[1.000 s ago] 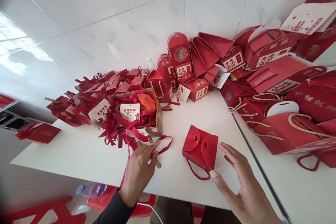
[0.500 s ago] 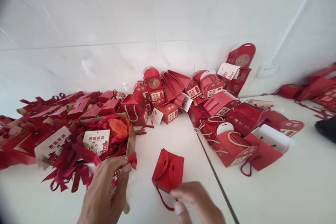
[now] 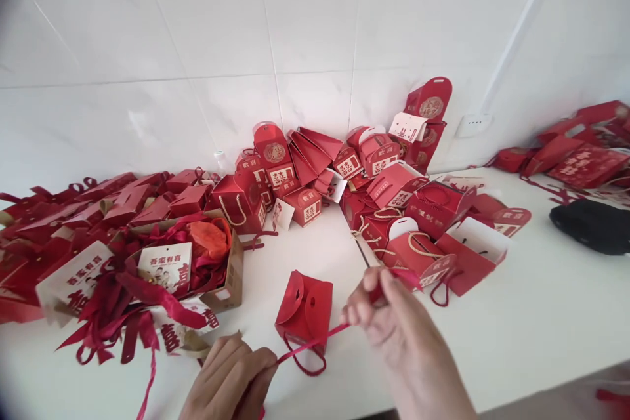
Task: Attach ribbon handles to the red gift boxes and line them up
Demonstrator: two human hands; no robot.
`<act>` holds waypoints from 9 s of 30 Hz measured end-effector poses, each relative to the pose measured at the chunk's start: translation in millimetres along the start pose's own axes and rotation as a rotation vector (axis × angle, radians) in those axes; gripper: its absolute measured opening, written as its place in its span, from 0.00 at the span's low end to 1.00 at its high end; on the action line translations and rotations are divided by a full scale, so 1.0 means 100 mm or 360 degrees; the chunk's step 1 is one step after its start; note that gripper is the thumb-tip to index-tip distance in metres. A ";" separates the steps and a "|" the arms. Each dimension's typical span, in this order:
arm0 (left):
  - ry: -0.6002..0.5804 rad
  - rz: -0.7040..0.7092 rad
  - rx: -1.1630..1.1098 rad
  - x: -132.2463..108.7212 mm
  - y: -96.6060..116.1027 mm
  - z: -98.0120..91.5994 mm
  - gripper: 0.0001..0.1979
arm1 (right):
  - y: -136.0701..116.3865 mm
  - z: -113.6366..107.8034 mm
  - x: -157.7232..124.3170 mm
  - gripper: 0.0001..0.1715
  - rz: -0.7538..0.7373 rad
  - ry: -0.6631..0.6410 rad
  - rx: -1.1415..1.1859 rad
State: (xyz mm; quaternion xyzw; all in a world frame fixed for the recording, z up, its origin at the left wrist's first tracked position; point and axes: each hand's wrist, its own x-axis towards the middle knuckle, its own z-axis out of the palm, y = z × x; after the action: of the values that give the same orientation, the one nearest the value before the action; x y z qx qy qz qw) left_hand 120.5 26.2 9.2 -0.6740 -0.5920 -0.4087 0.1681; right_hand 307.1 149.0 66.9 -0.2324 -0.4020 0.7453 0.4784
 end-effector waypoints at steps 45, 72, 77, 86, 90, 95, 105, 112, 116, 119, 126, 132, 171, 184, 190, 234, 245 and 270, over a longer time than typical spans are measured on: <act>-0.0396 -0.0377 -0.0204 0.31 -0.05 0.62 0.19 | 0.36 -0.33 0.15 0.27 0.0319 -0.0206 -0.1434; -0.0068 -0.0918 -0.0786 0.25 0.23 0.49 0.06 | 0.30 -0.18 0.10 0.19 -0.0259 -0.0324 -0.1851; 0.0100 -0.0933 -0.0879 0.24 0.26 0.41 0.06 | 0.33 -0.07 0.12 0.12 -0.0238 -0.0544 -0.1761; -0.0035 -0.1101 -0.0555 -0.01 0.17 0.41 0.12 | 0.45 -0.08 0.17 0.14 -0.0220 -0.0440 -0.1841; 0.0056 -0.1206 -0.0724 -0.01 0.17 0.40 0.08 | 0.49 -0.05 0.17 0.12 -0.0299 -0.0485 -0.1950; 0.0105 -0.1265 -0.0882 0.00 0.16 0.38 0.07 | 0.52 0.03 0.22 0.10 -0.0271 -0.0582 -0.1972; 0.0000 -0.1497 -0.1117 0.09 0.08 0.34 0.15 | 0.56 0.03 0.31 0.12 -0.0250 -0.0680 -0.1923; -0.0119 -0.1537 -0.1295 0.20 -0.03 0.34 0.10 | 0.60 -0.03 0.33 0.16 -0.0285 -0.0682 -0.1858; 0.0070 -0.1641 -0.1391 0.19 0.01 0.28 0.11 | 0.67 -0.13 0.31 0.21 -0.0234 -0.0598 -0.1859; 0.0276 -0.1743 -0.1506 0.19 -0.01 0.19 0.12 | 0.73 -0.26 0.30 0.29 -0.0227 -0.0605 -0.1835; 0.0784 -0.2092 -0.1719 0.08 -0.14 -0.07 0.16 | 0.61 -0.30 0.21 0.36 -0.0178 -0.0588 -0.1822; 0.0278 -0.2219 -0.1584 -0.23 -0.09 0.04 0.15 | 0.53 -0.47 -0.05 0.29 0.0009 -0.0045 -0.1566; 0.0087 -0.2215 -0.1464 0.00 -0.06 0.50 0.15 | 0.49 -0.72 -0.26 0.24 0.0511 -0.0234 -0.1494; -0.0092 -0.1798 -0.1726 0.21 -0.07 0.57 0.18 | 0.47 -0.52 -0.11 0.23 0.0441 -0.0187 -0.1284; -0.0190 -0.1377 -0.1723 0.23 -0.05 0.52 0.12 | 0.44 -0.53 -0.11 0.20 0.0386 -0.0221 -0.1276; -0.0615 -0.1307 -0.1352 0.36 0.18 0.30 0.23 | 0.06 -0.16 0.07 0.11 -0.0402 -0.0497 -0.1854; -0.0676 -0.1225 -0.1391 0.40 0.17 0.24 0.12 | 0.03 -0.18 -0.04 0.12 -0.0474 -0.0276 -0.1863; -0.0632 -0.1551 -0.1811 0.39 0.13 0.22 0.16 | 0.06 -0.26 -0.15 0.07 -0.0164 -0.0532 -0.1889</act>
State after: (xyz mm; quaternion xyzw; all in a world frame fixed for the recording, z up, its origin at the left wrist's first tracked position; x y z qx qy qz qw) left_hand 138.8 64.1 28.5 -0.3808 -0.5397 -0.5492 -0.5120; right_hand 329.5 143.8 46.7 -0.3192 -0.8283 0.3968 0.2335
